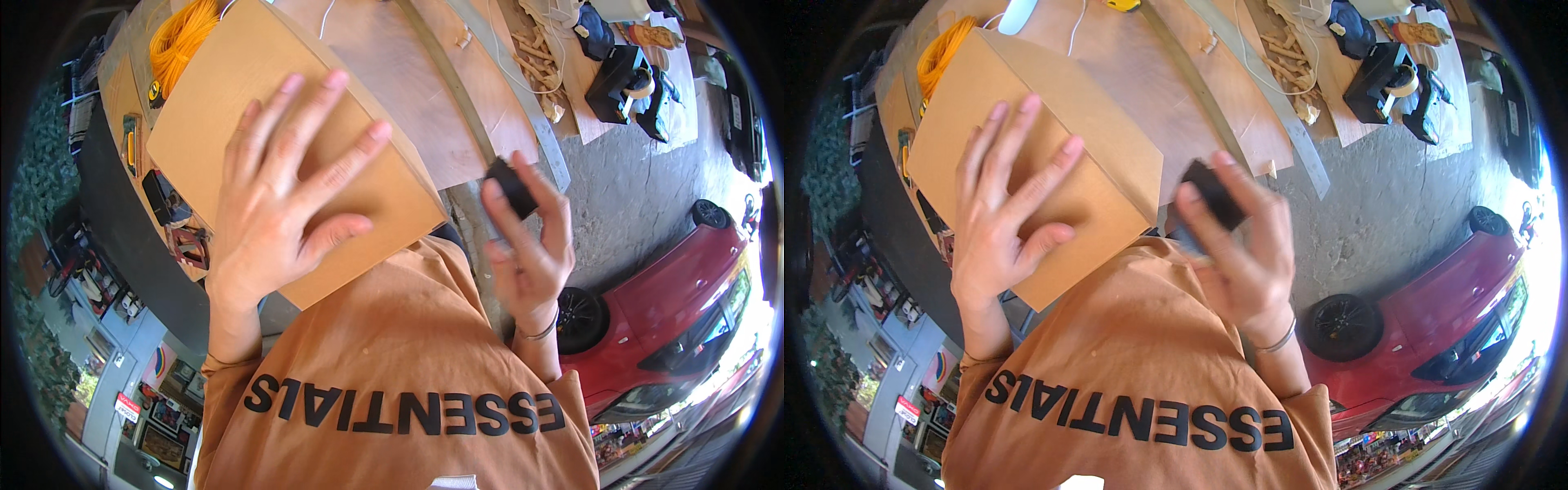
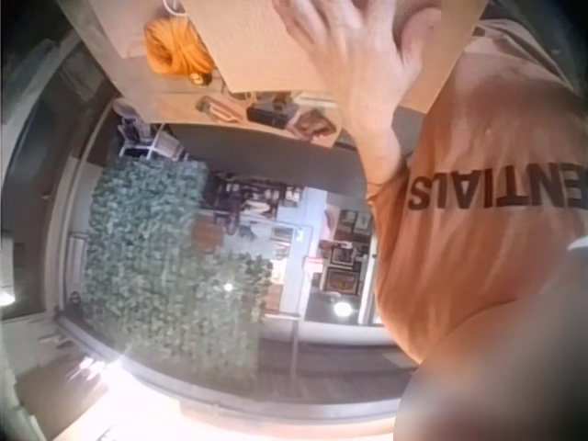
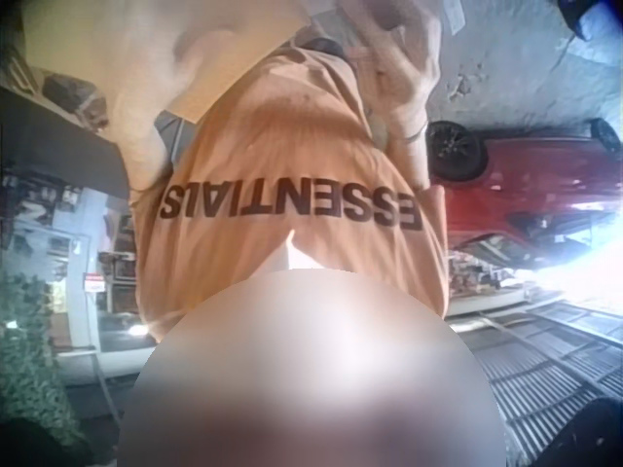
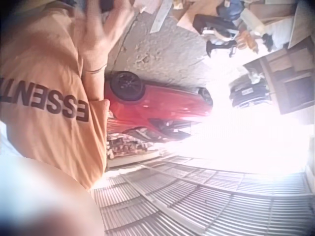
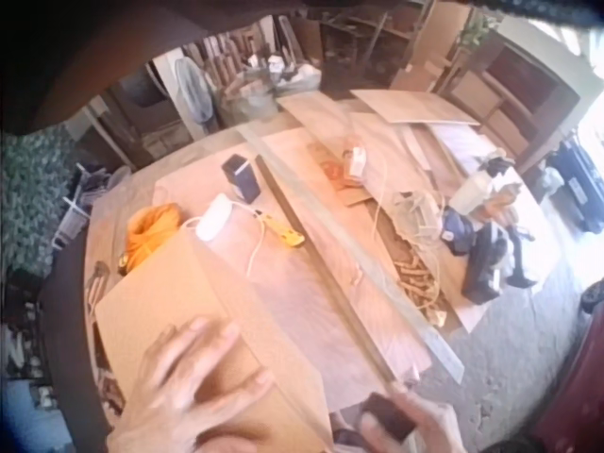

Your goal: The person assembles a cardboard box by folding and taping its flaps. They use a utility knife to cut the cardboard, apply tape to secure the flaps, and smooth the edges with a sanding block. The person handles the box and tools on a cluttered workbench.

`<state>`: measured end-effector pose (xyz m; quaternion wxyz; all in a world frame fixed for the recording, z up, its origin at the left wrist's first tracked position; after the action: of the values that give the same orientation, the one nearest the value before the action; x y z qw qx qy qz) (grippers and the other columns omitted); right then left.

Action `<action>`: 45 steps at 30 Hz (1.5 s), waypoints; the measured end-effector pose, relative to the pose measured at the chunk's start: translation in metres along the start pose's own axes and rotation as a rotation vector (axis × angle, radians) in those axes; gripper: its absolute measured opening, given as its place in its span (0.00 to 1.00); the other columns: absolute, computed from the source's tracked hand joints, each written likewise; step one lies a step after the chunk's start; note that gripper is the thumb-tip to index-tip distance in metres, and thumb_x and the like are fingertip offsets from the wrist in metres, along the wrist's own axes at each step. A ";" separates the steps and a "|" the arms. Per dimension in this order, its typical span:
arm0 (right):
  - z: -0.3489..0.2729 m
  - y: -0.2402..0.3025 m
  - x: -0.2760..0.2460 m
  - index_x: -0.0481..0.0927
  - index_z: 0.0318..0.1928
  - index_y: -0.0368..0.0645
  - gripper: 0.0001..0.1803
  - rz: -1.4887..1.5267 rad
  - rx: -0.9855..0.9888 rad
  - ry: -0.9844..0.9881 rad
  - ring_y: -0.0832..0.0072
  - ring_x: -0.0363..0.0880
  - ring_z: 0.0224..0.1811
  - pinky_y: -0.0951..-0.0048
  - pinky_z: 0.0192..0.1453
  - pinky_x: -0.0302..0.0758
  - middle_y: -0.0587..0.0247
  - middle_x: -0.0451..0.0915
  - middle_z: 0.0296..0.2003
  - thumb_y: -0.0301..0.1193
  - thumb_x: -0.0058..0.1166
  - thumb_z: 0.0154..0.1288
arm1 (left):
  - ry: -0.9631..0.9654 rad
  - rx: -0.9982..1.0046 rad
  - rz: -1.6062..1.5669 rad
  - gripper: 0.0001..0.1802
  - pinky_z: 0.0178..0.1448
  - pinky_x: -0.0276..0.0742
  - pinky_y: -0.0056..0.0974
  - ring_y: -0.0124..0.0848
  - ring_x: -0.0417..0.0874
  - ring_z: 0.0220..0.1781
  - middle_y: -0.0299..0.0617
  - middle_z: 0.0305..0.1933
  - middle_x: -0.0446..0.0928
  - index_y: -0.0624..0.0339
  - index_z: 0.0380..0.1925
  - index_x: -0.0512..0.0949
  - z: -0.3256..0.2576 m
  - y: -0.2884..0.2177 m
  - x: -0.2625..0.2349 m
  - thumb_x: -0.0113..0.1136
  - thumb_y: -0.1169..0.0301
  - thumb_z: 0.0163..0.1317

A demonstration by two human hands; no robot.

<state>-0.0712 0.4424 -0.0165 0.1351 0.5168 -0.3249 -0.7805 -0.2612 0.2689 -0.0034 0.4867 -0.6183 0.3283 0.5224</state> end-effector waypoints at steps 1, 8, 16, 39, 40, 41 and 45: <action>0.005 0.012 0.004 0.89 0.54 0.42 0.23 -0.053 -0.061 0.026 0.56 0.83 0.52 0.61 0.54 0.81 0.38 0.78 0.62 0.32 0.67 0.56 | 0.026 0.036 0.002 0.37 0.78 0.58 0.63 0.59 0.63 0.79 0.51 0.80 0.64 0.39 0.66 0.82 0.000 -0.003 0.002 0.49 0.31 0.67; 0.032 0.039 0.023 0.90 0.55 0.44 0.29 -0.228 -0.149 0.157 0.63 0.82 0.46 0.69 0.46 0.82 0.50 0.78 0.61 0.25 0.67 0.46 | 0.010 -0.017 -0.069 0.36 0.77 0.61 0.62 0.55 0.65 0.79 0.46 0.79 0.67 0.37 0.65 0.83 -0.001 -0.002 0.005 0.51 0.33 0.66; 0.023 0.045 0.019 0.90 0.54 0.43 0.28 -0.263 -0.088 0.188 0.63 0.82 0.45 0.69 0.45 0.81 0.49 0.79 0.59 0.21 0.68 0.47 | -0.002 -0.006 -0.079 0.34 0.78 0.60 0.62 0.52 0.65 0.79 0.44 0.78 0.68 0.33 0.67 0.81 -0.001 -0.002 0.006 0.51 0.34 0.67; 0.019 0.056 0.023 0.89 0.56 0.42 0.32 -0.341 -0.069 0.172 0.63 0.79 0.43 0.68 0.44 0.79 0.52 0.78 0.59 0.23 0.72 0.44 | 0.024 -0.013 -0.108 0.35 0.78 0.60 0.62 0.51 0.64 0.80 0.43 0.80 0.67 0.32 0.68 0.79 -0.003 -0.001 0.005 0.50 0.34 0.66; 0.018 0.055 0.024 0.88 0.56 0.42 0.31 -0.335 -0.064 0.172 0.64 0.79 0.43 0.68 0.44 0.79 0.52 0.78 0.59 0.23 0.72 0.44 | 0.023 -0.015 -0.112 0.35 0.78 0.60 0.62 0.51 0.64 0.80 0.43 0.80 0.67 0.32 0.68 0.79 -0.003 -0.001 0.004 0.49 0.34 0.66; 0.018 0.055 0.024 0.88 0.56 0.42 0.31 -0.332 -0.065 0.169 0.64 0.79 0.43 0.68 0.43 0.79 0.52 0.78 0.58 0.23 0.72 0.44 | 0.021 -0.016 -0.109 0.35 0.78 0.60 0.62 0.51 0.64 0.80 0.43 0.80 0.67 0.32 0.68 0.79 -0.003 -0.001 0.004 0.50 0.34 0.66; 0.018 0.055 0.026 0.88 0.56 0.42 0.31 -0.335 -0.078 0.157 0.65 0.79 0.42 0.69 0.43 0.79 0.53 0.78 0.58 0.23 0.72 0.45 | 0.022 -0.011 -0.104 0.35 0.78 0.60 0.62 0.51 0.64 0.80 0.43 0.80 0.67 0.32 0.68 0.79 -0.004 -0.001 0.005 0.50 0.34 0.66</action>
<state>-0.1051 0.3935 0.0049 0.0481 0.6172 -0.1925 -0.7614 -0.2578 0.2663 -0.0075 0.5062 -0.6429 0.2981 0.4914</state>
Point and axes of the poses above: each hand's wrist, its own z-axis towards the middle knuckle, its own x-axis out of the palm, y = z × x, the point moved 4 cm from there along z, towards the middle knuckle
